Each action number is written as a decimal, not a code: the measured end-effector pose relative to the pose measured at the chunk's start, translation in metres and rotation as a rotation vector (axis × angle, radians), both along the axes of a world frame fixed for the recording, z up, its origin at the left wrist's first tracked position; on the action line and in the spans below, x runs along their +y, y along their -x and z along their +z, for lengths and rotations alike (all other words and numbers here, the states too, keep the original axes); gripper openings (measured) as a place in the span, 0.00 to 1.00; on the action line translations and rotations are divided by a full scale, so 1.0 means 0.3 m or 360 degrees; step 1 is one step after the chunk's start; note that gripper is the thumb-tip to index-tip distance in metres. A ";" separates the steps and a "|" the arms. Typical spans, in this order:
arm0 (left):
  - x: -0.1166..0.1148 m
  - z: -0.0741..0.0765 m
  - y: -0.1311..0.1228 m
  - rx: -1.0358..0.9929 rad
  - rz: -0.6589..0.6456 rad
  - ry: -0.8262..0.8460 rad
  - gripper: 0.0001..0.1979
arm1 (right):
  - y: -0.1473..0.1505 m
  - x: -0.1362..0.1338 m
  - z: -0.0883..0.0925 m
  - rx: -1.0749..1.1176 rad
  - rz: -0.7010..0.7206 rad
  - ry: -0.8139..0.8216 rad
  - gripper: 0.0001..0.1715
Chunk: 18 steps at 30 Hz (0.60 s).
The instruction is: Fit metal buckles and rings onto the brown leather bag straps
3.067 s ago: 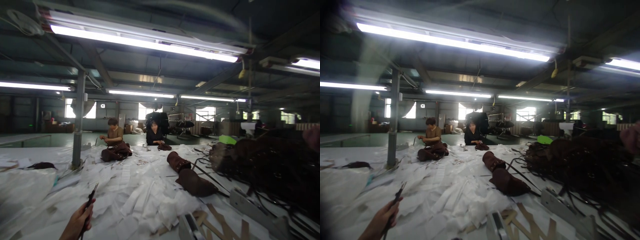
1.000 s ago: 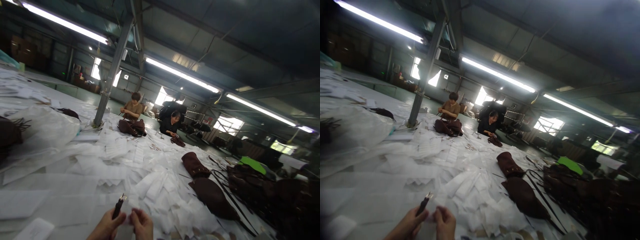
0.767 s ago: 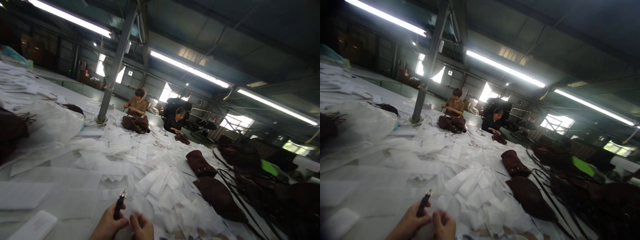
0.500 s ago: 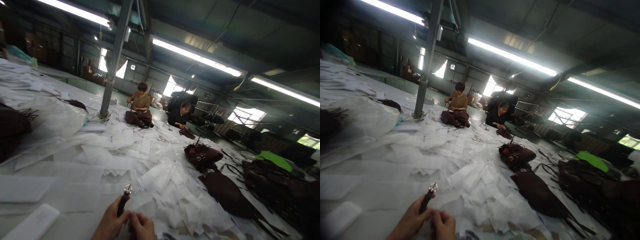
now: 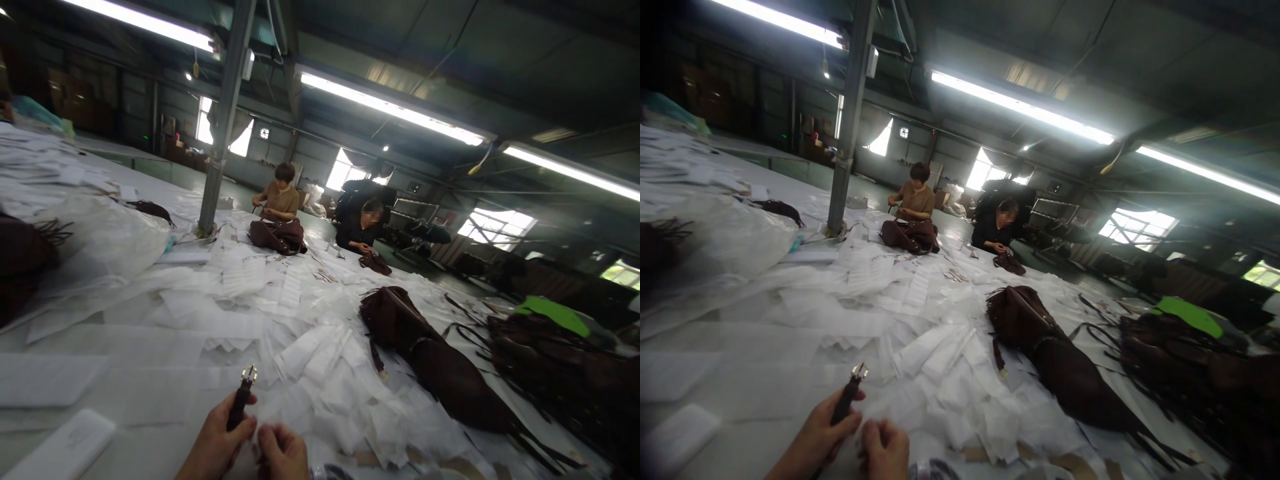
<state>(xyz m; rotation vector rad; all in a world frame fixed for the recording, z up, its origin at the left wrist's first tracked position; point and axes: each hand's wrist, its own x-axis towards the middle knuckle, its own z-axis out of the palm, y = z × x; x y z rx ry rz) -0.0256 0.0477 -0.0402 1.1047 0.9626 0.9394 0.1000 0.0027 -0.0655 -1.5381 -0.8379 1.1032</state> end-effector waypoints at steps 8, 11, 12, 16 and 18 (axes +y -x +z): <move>0.005 0.002 0.000 0.0102 -0.0044 -0.0133 0.21 | 0.012 -0.010 0.052 0.0085 -0.0108 -0.0077 0.32; 0.003 0.005 -0.006 0.0107 0.0036 -0.0183 0.24 | 0.017 -0.008 0.041 0.0246 -0.0152 -0.0120 0.30; 0.003 0.008 -0.006 0.0112 0.0034 -0.0194 0.26 | 0.019 -0.005 0.036 0.0333 -0.0186 -0.0156 0.29; 0.004 0.017 -0.006 0.0028 0.0011 -0.0077 0.31 | 0.021 0.007 0.029 0.0791 -0.0346 -0.0277 0.27; 0.002 0.022 -0.004 0.0019 0.0047 -0.0081 0.30 | 0.009 0.010 0.035 0.0985 -0.0436 -0.0279 0.27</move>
